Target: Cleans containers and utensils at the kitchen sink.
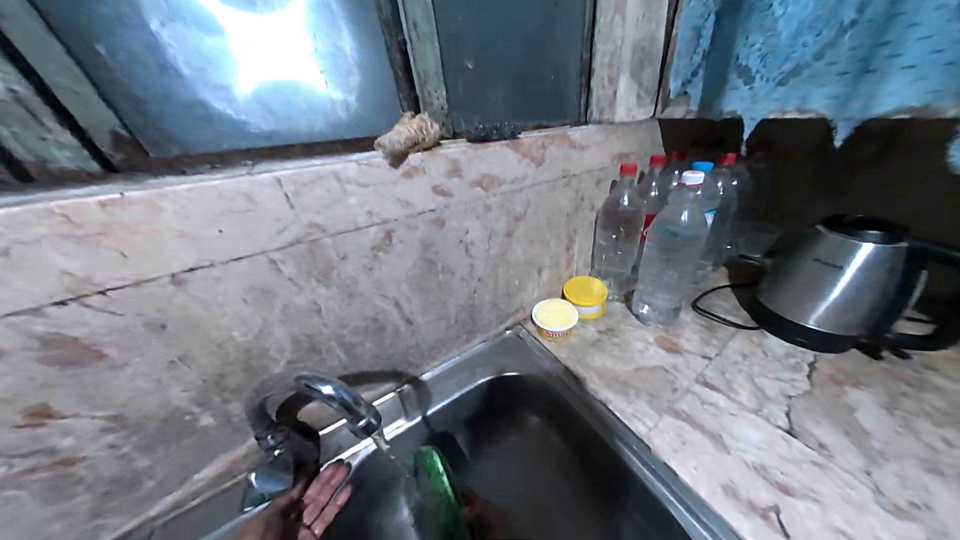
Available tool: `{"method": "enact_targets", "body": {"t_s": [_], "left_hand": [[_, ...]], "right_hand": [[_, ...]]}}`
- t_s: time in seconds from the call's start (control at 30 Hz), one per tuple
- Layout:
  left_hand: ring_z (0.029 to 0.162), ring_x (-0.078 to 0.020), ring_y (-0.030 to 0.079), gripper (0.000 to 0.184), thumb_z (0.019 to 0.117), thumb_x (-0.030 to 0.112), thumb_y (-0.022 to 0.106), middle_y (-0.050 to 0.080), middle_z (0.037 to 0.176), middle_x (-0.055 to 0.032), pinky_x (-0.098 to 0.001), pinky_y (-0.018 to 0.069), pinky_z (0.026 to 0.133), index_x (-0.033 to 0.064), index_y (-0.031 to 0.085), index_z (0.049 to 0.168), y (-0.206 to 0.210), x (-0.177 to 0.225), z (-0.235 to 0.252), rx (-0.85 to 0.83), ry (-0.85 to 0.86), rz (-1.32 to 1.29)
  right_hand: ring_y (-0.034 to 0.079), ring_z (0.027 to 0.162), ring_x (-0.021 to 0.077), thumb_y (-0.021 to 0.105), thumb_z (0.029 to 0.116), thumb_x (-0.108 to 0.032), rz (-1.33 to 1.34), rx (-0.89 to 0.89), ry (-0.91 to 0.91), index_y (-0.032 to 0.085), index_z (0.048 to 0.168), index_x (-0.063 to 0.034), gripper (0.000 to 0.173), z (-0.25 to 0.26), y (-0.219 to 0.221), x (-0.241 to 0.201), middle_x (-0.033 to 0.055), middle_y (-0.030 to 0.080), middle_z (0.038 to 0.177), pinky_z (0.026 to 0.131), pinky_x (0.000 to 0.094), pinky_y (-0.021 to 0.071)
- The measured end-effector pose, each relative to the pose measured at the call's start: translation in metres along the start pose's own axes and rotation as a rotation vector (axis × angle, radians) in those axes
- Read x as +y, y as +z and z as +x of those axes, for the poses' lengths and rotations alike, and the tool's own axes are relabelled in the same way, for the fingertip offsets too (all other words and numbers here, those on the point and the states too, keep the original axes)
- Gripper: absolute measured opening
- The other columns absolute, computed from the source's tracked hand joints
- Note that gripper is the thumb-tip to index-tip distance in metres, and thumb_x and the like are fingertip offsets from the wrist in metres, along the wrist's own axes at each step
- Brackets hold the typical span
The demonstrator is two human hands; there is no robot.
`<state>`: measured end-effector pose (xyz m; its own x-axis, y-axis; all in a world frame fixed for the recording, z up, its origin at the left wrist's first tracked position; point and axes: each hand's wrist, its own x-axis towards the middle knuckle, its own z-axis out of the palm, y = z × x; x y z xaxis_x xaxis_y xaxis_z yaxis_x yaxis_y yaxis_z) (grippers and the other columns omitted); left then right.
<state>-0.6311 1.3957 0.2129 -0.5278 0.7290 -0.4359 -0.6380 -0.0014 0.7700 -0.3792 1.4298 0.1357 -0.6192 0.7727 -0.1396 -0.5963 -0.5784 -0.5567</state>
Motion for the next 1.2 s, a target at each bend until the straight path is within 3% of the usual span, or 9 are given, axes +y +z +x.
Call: {"method": "enact_targets", "body": {"t_s": [0.17, 0.27, 0.43, 0.5, 0.6, 0.8, 0.87, 1.03, 1.2], "left_hand": [[0.095, -0.0199, 0.073, 0.032, 0.1115, 0.026, 0.038, 0.071, 0.106, -0.0103, -0.0362, 0.0615, 0.080, 0.0038, 0.052, 0.129, 0.023, 0.001, -0.010, 0.083, 0.016, 0.050], [0.092, -0.0192, 0.072, 0.031, 0.1108, 0.026, 0.041, 0.070, 0.104, -0.0107, -0.0347, 0.0608, 0.079, 0.0029, 0.053, 0.127, 0.027, 0.002, -0.017, 0.112, 0.014, 0.038], [0.089, -0.0184, 0.072, 0.023, 0.1063, 0.015, 0.050, 0.070, 0.104, -0.0114, -0.0320, 0.0604, 0.077, 0.0017, 0.054, 0.126, 0.030, -0.009, -0.018, 0.155, 0.087, 0.047], [0.089, -0.0191, 0.069, 0.029, 0.1050, 0.007, 0.052, 0.067, 0.110, -0.0142, -0.0325, 0.0584, 0.077, -0.0009, 0.049, 0.133, 0.034, -0.019, -0.026, 0.163, 0.182, 0.135], [0.078, -0.0171, 0.066, 0.027, 0.1012, 0.002, 0.057, 0.066, 0.101, -0.0127, -0.0318, 0.0575, 0.069, -0.0020, 0.055, 0.128, 0.044, -0.045, -0.044, 0.218, 0.320, 0.262], [0.088, -0.0171, 0.060, 0.024, 0.1038, 0.010, 0.057, 0.063, 0.106, -0.0099, -0.0360, 0.0528, 0.078, 0.0020, 0.060, 0.127, 0.058, -0.098, -0.072, 0.283, 0.189, 0.193], [0.092, -0.0205, 0.060, 0.028, 0.1074, 0.019, 0.052, 0.062, 0.112, -0.0132, -0.0381, 0.0516, 0.080, 0.0017, 0.058, 0.129, 0.059, -0.100, -0.075, 0.279, 0.047, 0.153], [0.114, -0.0263, 0.059, 0.039, 0.1091, 0.033, 0.048, 0.059, 0.132, -0.0148, -0.0453, 0.0491, 0.092, 0.0068, 0.056, 0.137, 0.059, -0.091, -0.072, 0.259, -0.041, 0.111], [0.125, -0.0308, 0.053, 0.045, 0.1075, 0.033, 0.051, 0.053, 0.144, -0.0160, -0.0519, 0.0456, 0.098, 0.0115, 0.048, 0.147, 0.061, -0.087, -0.081, 0.206, -0.097, 0.190]], "right_hand": [[0.071, 0.083, 0.0217, 0.037, 0.1011, -0.020, 0.015, 0.052, 0.054, 0.053, 0.127, -0.0038, 0.035, -0.003, 0.002, -0.007, 0.0105, 0.071, 0.099, 0.069, 0.0383, 0.0612], [0.072, 0.080, 0.0256, 0.030, 0.1053, -0.021, 0.010, 0.089, 0.141, 0.054, 0.123, -0.0017, 0.035, -0.003, 0.006, -0.008, 0.0145, 0.070, 0.097, 0.066, 0.0400, 0.0616], [0.072, 0.077, 0.0252, 0.035, 0.0953, -0.025, 0.102, -0.061, 0.157, 0.062, 0.111, -0.0053, 0.037, 0.004, 0.004, 0.004, 0.0128, 0.072, 0.094, 0.063, 0.0400, 0.0607], [0.072, 0.076, 0.0238, 0.029, 0.1016, -0.028, 0.068, -0.068, 0.141, 0.064, 0.103, -0.0068, 0.041, 0.005, 0.010, -0.001, 0.0114, 0.073, 0.091, 0.064, 0.0390, 0.0609], [0.070, 0.074, 0.0200, 0.025, 0.1076, -0.026, -0.078, -0.004, 0.134, 0.061, 0.110, -0.0040, 0.042, 0.006, 0.018, -0.016, 0.0101, 0.071, 0.089, 0.066, 0.0348, 0.0606], [0.068, 0.091, 0.0185, 0.048, 0.1068, -0.027, -0.388, 0.081, 0.159, 0.051, 0.135, -0.0065, 0.035, 0.017, 0.003, -0.022, 0.0099, 0.066, 0.108, 0.079, 0.0367, 0.0594], [0.067, 0.096, 0.0178, 0.048, 0.1066, -0.032, -0.399, 0.054, 0.189, 0.053, 0.133, -0.0099, 0.035, 0.016, 0.006, -0.024, 0.0076, 0.066, 0.112, 0.083, 0.0380, 0.0590], [0.069, 0.079, 0.0162, 0.038, 0.1062, -0.043, -0.247, 0.076, 0.275, 0.063, 0.118, -0.0151, 0.040, 0.010, 0.016, -0.019, 0.0058, 0.070, 0.099, 0.066, 0.0329, 0.0601], [0.070, 0.088, 0.0172, 0.039, 0.1075, -0.045, -0.233, 0.182, 0.275, 0.059, 0.124, -0.0165, 0.038, 0.007, 0.025, -0.016, 0.0052, 0.069, 0.105, 0.075, 0.0352, 0.0607]]}}
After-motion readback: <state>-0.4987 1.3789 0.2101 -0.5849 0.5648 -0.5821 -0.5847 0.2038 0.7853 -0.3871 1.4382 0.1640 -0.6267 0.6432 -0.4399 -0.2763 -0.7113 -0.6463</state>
